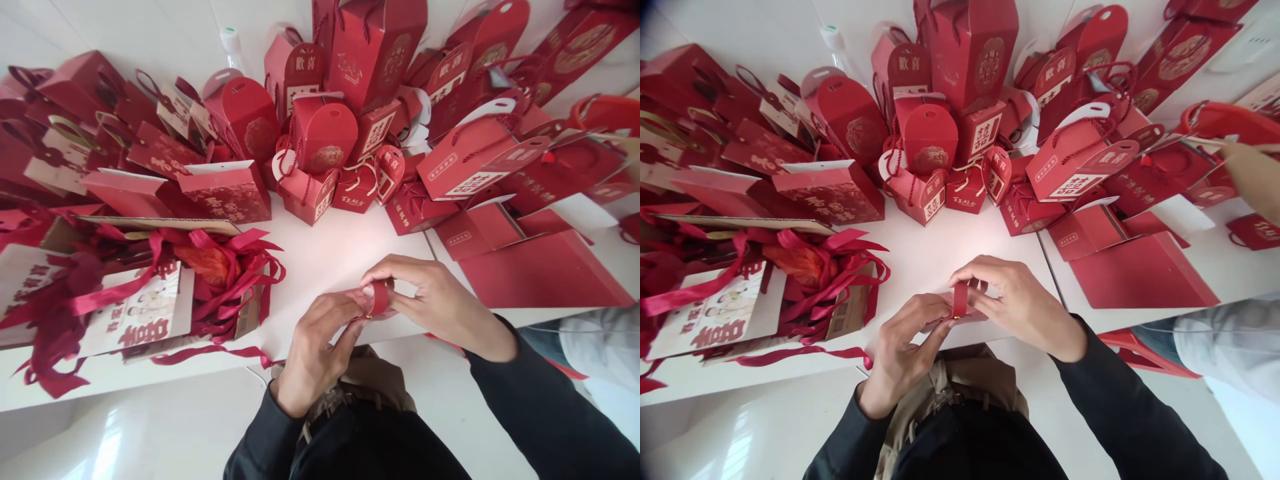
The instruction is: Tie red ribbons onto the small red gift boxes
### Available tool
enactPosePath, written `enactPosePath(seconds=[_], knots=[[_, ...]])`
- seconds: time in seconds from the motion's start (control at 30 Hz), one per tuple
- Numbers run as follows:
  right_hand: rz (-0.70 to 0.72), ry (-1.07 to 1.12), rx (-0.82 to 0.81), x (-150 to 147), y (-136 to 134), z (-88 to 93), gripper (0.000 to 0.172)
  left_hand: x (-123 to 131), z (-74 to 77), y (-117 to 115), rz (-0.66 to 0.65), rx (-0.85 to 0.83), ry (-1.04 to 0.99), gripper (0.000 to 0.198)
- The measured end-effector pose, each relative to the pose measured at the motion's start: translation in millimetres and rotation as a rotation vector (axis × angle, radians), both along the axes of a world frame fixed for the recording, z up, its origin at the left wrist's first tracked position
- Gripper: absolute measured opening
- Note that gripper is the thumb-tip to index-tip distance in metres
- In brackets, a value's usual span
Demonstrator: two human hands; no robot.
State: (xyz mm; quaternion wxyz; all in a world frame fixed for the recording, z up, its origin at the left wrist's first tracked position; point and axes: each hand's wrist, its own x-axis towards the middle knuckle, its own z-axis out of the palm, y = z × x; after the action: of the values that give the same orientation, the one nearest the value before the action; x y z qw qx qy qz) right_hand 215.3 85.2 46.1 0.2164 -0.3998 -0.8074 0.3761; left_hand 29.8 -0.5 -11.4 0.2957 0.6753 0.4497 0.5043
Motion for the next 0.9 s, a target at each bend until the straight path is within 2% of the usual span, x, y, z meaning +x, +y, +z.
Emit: enactPosePath(seconds=[0.13, 0.37, 0.53, 0.77, 0.9], knots=[[-0.084, 0.099, -0.318, -5, -10, -1.3, 0.014, -2, -1.5, 1, 0.001, 0.0, -0.034, 0.017], [-0.197, 0.258, -0.584, -6, -13, -0.7, 0.026, -1, -1.8, 3, 0.031, -0.041, -0.047, 0.011], [-0.258, 0.259, -0.639, -8, -15, 2.4, 0.029, -1, -1.5, 3, 0.027, -0.059, -0.096, 0.01], [-0.239, 0.2, -0.579, -4, -13, -0.8, 0.031, 0, -2.8, 4, 0.023, -0.07, -0.126, 0.012], [-0.218, 0.186, -0.598, -2, -12, 2.5, 0.029, 0, -3.9, 3, 0.022, -0.056, -0.117, 0.012]])
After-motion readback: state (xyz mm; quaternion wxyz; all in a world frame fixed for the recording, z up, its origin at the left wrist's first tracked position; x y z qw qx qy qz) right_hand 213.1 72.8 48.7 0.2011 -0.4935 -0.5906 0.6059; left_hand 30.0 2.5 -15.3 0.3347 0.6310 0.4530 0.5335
